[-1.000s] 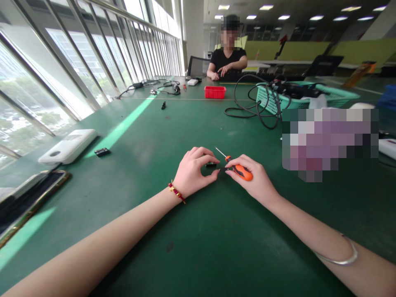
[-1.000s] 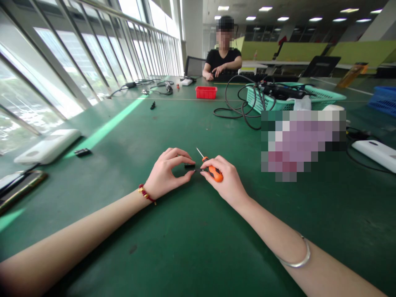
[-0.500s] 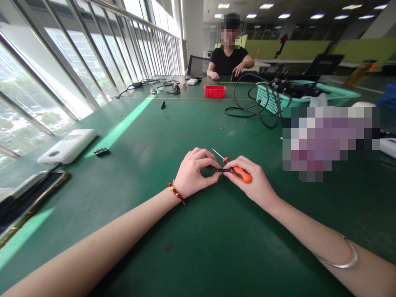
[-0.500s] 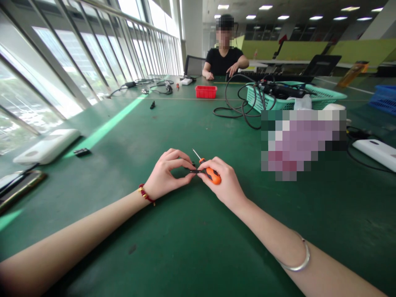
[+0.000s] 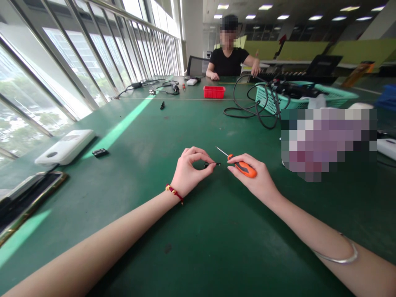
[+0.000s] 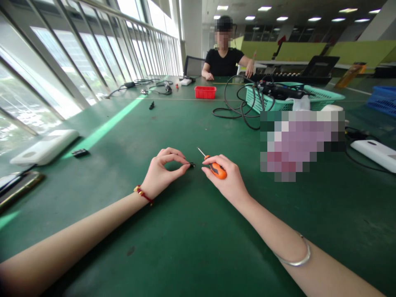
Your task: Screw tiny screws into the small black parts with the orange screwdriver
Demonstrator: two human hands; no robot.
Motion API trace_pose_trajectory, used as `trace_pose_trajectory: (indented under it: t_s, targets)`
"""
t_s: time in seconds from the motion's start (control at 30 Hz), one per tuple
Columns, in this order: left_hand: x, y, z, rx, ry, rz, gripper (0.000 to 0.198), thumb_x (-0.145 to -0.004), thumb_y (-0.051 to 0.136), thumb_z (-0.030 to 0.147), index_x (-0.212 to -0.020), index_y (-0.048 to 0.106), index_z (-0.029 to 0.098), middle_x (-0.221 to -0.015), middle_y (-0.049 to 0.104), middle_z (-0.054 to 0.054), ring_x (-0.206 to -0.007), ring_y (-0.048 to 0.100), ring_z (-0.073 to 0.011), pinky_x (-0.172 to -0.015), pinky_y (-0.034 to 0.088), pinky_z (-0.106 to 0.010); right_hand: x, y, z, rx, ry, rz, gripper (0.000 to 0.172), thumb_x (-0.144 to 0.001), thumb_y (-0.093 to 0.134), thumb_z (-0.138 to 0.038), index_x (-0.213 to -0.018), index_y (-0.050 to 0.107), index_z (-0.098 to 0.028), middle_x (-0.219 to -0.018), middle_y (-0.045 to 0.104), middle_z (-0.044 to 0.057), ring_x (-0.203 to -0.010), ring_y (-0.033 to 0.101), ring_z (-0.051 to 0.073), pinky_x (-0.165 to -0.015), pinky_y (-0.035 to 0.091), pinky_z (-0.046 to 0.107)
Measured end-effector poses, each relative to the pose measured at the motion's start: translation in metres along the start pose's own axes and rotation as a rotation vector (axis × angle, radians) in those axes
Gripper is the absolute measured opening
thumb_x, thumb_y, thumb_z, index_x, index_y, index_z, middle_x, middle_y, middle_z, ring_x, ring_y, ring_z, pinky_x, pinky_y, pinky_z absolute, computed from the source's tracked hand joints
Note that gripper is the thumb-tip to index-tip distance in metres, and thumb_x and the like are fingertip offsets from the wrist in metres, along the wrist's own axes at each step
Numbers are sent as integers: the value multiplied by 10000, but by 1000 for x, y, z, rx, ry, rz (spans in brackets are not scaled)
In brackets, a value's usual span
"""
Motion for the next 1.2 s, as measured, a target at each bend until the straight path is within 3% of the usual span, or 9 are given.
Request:
trace_pose_trajectory:
  t_s: [0.17, 0.27, 0.53, 0.83, 1.07, 1.2]
  targets:
    - [7, -1, 16, -151, 263, -47, 103, -780, 602, 305, -766, 696, 265, -866, 645, -17, -863, 523, -172, -779, 400, -327, 2, 6, -7, -63, -4, -81, 118, -797, 559, -293, -841, 626, -206, -853, 611, 23, -808, 592, 154, -746, 454, 268]
    - [9, -2, 18, -182, 299, -45, 121, -800, 585, 315, -782, 697, 274, -874, 650, -15, -864, 519, -168, -770, 392, -322, 3, 9, -11, -57, -33, -109, 96, -800, 553, -266, -828, 619, -203, -803, 580, 13, -740, 575, 134, -698, 449, 249]
    - [4, 2, 11, -129, 203, -100, 144, -787, 589, 339, -831, 681, 238, -888, 641, -28, -862, 526, -168, -781, 411, -315, 3, 8, -9, -15, -71, -93, 82, -796, 566, -228, -857, 616, -204, -811, 554, 18, -748, 567, 137, -701, 440, 258]
    - [4, 4, 12, -117, 166, -149, 66, -721, 615, 257, -749, 662, 220, -861, 642, -8, -847, 526, -168, -801, 409, -318, 4, 8, -11, 75, -124, -121, 99, -791, 584, -223, -879, 627, -207, -825, 550, 26, -751, 560, 148, -708, 435, 273]
    - [-9, -8, -25, -71, -44, -47, 106, -702, 648, 291, -735, 684, 197, -834, 640, -20, -824, 552, -172, -843, 409, -340, 0, 1, -2, 20, -41, -12, 104, -789, 585, -252, -864, 638, -202, -807, 551, 17, -719, 547, 130, -684, 422, 250]
    - [-11, -4, -34, -67, -109, -107, 124, -697, 653, 302, -759, 699, 204, -843, 647, -17, -829, 547, -178, -841, 414, -339, -1, 2, 2, 3, 2, -8, 103, -788, 581, -269, -842, 640, -204, -824, 582, 20, -745, 564, 141, -694, 424, 257]
Point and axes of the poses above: each hand's wrist, its own x-axis away from the middle knuckle, its own y-axis out of the palm, z = x × y, the point moved 4 cm from there along -x, towards the middle knuckle
